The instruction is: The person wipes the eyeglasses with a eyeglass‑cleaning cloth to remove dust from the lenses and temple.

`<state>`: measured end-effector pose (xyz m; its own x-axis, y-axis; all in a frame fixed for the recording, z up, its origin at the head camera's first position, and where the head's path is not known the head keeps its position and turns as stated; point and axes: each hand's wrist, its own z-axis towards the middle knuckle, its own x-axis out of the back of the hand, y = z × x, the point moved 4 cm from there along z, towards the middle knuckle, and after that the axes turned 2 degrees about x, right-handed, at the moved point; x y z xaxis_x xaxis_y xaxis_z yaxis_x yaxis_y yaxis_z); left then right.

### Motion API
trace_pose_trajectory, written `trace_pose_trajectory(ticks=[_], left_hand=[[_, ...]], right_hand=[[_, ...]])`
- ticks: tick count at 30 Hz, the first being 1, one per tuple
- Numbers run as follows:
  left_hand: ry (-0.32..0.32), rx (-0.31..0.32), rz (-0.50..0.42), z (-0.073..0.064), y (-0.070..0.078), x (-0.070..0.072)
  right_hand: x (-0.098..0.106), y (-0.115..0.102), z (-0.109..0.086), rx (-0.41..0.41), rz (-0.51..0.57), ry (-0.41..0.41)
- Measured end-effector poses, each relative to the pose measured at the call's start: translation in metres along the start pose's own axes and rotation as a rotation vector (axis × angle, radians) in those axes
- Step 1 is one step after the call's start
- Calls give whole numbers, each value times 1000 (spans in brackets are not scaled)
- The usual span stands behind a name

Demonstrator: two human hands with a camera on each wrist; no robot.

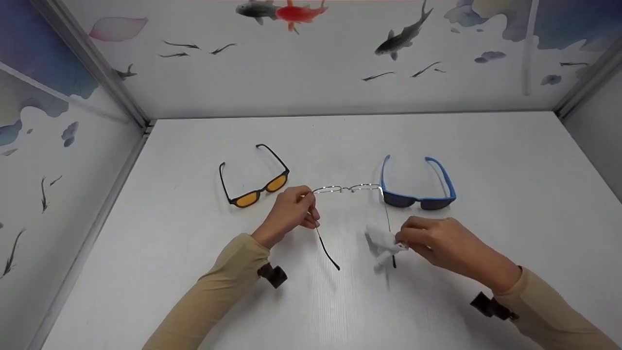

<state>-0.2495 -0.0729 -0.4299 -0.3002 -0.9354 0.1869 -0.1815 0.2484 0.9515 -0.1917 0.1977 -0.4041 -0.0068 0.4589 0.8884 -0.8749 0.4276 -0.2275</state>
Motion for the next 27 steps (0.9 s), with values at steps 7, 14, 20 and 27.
trace_pose_trajectory(ticks=[7, 14, 20, 27], left_hand=[[13, -1, -41, 3, 0, 6], [4, -38, -108, 6, -2, 5], [-33, -78, -204, 6, -1, -6], [-57, -120, -285, 4, 7, -20]], right_hand=[[13, -9, 4, -37, 155, -50], [12, -20, 22, -66, 186, 26], [-10, -22, 33, -152, 198, 49], [-35, -15, 36, -323, 317, -17]])
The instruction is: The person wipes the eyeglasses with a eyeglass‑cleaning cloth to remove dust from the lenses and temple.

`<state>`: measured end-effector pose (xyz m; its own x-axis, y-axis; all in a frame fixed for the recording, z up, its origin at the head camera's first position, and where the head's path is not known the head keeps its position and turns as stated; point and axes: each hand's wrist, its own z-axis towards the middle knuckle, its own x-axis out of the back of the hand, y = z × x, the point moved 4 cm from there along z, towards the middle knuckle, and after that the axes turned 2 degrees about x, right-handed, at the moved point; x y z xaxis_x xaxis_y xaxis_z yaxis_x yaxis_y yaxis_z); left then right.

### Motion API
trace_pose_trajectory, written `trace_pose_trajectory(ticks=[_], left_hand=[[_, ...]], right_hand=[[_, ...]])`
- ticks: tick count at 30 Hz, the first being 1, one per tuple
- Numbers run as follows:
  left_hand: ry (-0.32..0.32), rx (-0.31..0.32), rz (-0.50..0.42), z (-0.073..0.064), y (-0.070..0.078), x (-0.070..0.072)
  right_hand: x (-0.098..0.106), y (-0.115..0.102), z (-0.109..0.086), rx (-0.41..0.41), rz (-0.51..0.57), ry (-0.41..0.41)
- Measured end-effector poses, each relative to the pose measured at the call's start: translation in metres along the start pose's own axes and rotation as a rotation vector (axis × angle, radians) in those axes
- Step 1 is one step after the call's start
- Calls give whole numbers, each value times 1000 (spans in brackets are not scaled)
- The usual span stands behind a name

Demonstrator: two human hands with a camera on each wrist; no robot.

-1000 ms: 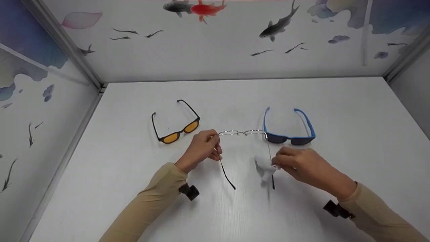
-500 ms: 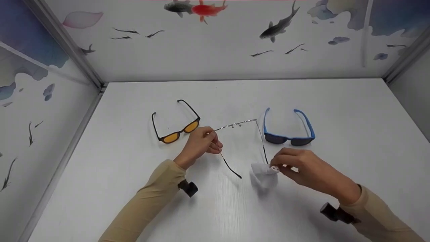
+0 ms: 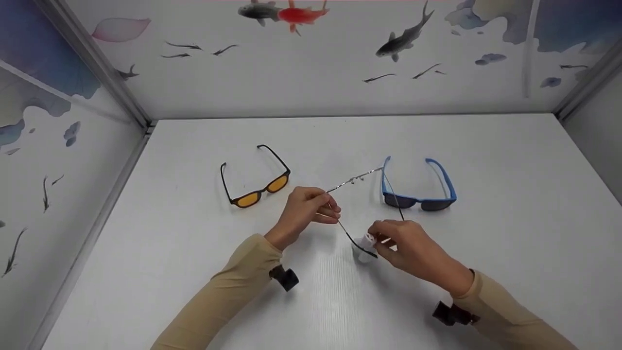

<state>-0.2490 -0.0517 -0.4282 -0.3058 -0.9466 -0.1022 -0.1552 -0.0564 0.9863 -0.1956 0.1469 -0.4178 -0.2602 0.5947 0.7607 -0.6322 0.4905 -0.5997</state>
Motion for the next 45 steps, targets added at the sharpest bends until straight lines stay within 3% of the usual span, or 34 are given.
trace_pose_trajectory(ticks=[4, 12, 16, 23, 27, 33, 37, 45], left_hand=[[-13, 4, 13, -1, -3, -6], [-51, 53, 37, -3, -10, -19], [-66, 58, 55, -5, -10, -24], [-50, 5, 39, -5, -2, -26], [-28, -27, 45, -4, 2, -23], [48, -42, 53, -3, 6, -12], [68, -51, 83, -3, 11, -7], [89, -118, 94, -6, 19, -1]], right_hand=[[-3, 6, 4, -87, 105, 24], [-2, 8, 17, -113, 301, 139], [-2, 9, 22, -131, 342, 208], [-2, 6, 27, -119, 369, 330], [-3, 9, 22, -72, 336, 283], [-4, 13, 4, 50, 216, 124], [-1, 13, -11, 70, 150, 43], [18, 18, -33, 74, 53, 36]])
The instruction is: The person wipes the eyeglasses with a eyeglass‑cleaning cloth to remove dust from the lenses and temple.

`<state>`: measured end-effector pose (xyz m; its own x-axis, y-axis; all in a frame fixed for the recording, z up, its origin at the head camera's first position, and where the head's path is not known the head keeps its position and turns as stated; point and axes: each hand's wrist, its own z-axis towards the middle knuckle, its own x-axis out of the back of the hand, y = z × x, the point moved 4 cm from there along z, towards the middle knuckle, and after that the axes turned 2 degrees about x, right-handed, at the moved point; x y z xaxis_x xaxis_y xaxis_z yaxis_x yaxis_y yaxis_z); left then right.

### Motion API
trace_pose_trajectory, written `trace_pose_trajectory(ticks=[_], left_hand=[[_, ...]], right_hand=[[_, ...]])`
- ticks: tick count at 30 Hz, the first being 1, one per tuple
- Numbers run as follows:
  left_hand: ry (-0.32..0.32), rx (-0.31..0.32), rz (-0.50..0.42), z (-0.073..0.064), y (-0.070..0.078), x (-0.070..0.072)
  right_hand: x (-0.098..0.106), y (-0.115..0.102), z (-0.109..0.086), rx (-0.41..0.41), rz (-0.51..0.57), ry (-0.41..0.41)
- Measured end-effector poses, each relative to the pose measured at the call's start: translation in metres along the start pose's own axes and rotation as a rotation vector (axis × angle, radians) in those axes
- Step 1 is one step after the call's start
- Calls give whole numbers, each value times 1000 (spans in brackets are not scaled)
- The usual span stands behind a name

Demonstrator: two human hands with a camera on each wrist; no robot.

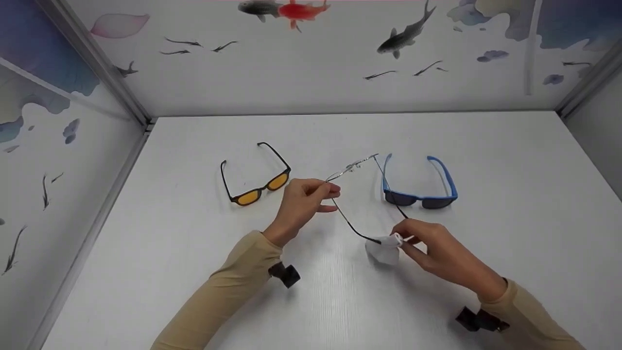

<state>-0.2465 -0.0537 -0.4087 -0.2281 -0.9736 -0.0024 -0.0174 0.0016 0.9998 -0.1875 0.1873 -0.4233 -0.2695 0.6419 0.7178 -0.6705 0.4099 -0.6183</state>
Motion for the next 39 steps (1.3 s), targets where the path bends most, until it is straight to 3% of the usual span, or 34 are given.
trace_pose_trajectory(ticks=[4, 7, 13, 23, 31, 39], left_hand=[[14, -51, 1, 1, 3, 0], [17, -69, -3, 2, 3, -3], [-8, -65, 3, -1, 4, -13], [-44, -58, -27, -2, 2, -26], [-22, -85, 4, -2, 3, -29], [-54, -112, 56, -3, 6, -32]], right_hand=[[0, 0, -6, 23, 5, -41], [-4, -5, -3, 68, -26, -28], [-10, -15, 16, 76, -214, 130], [-13, -26, 49, 93, -360, 368], [-11, -35, 62, 114, -399, 463], [-7, -40, 70, 104, -363, 561]])
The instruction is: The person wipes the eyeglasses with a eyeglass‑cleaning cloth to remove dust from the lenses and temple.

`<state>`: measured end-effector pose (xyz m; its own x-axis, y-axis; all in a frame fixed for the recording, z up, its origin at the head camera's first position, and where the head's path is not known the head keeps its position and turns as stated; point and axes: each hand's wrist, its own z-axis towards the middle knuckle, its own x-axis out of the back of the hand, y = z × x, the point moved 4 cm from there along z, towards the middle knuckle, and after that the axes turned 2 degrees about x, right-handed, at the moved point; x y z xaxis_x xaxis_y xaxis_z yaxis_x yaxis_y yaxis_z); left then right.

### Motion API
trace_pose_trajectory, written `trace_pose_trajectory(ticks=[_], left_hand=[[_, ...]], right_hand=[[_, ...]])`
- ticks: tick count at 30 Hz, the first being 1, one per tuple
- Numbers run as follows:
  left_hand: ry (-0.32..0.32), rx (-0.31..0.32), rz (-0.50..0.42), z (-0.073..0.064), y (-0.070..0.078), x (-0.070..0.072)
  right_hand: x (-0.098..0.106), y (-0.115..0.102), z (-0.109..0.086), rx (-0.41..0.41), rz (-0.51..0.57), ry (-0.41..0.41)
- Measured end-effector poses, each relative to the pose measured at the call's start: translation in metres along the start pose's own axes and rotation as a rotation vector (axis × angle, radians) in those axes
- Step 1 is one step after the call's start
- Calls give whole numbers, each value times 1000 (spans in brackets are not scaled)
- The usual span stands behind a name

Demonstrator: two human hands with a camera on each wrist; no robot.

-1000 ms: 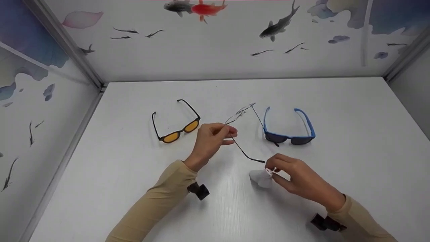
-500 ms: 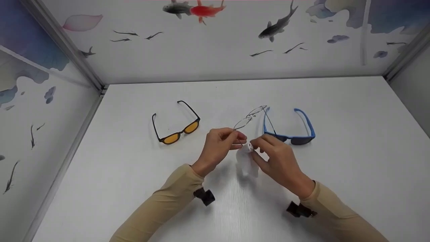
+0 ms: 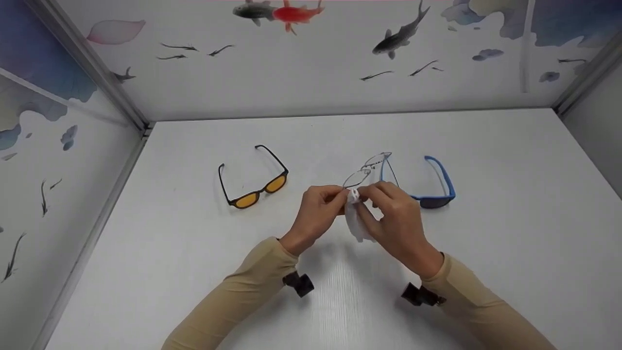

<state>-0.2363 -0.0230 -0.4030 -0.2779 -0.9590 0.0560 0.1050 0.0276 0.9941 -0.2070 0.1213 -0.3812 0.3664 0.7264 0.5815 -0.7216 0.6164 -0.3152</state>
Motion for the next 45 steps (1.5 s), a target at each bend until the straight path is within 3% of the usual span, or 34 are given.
trace_pose_trajectory(ticks=[8, 13, 17, 24, 28, 33, 38, 41, 45], left_hand=[[-24, 9, -16, 0, 3, 2], [-22, -37, -78, 1, 7, 8], [5, -85, -57, 3, 11, 16], [102, -142, 16, 10, 17, 36], [164, -230, 198, 19, 20, 46], [241, -377, 661, 32, 20, 52], [178, -475, 1085, 35, 8, 45], [111, -517, 1194, 31, 2, 41], [12, -532, 1222, 26, -4, 41]], right_hand=[[5, 2, -13, 19, -80, -91], [10, 10, -31, 32, -132, -164], [22, 22, -42, -4, -171, -179], [53, 46, -55, -102, -213, -134], [62, 53, -62, -142, -209, -132], [67, 56, -68, -156, -217, -121], [71, 56, -69, -153, -206, -95], [71, 57, -70, -158, -203, -95], [70, 58, -71, -171, -202, -105]])
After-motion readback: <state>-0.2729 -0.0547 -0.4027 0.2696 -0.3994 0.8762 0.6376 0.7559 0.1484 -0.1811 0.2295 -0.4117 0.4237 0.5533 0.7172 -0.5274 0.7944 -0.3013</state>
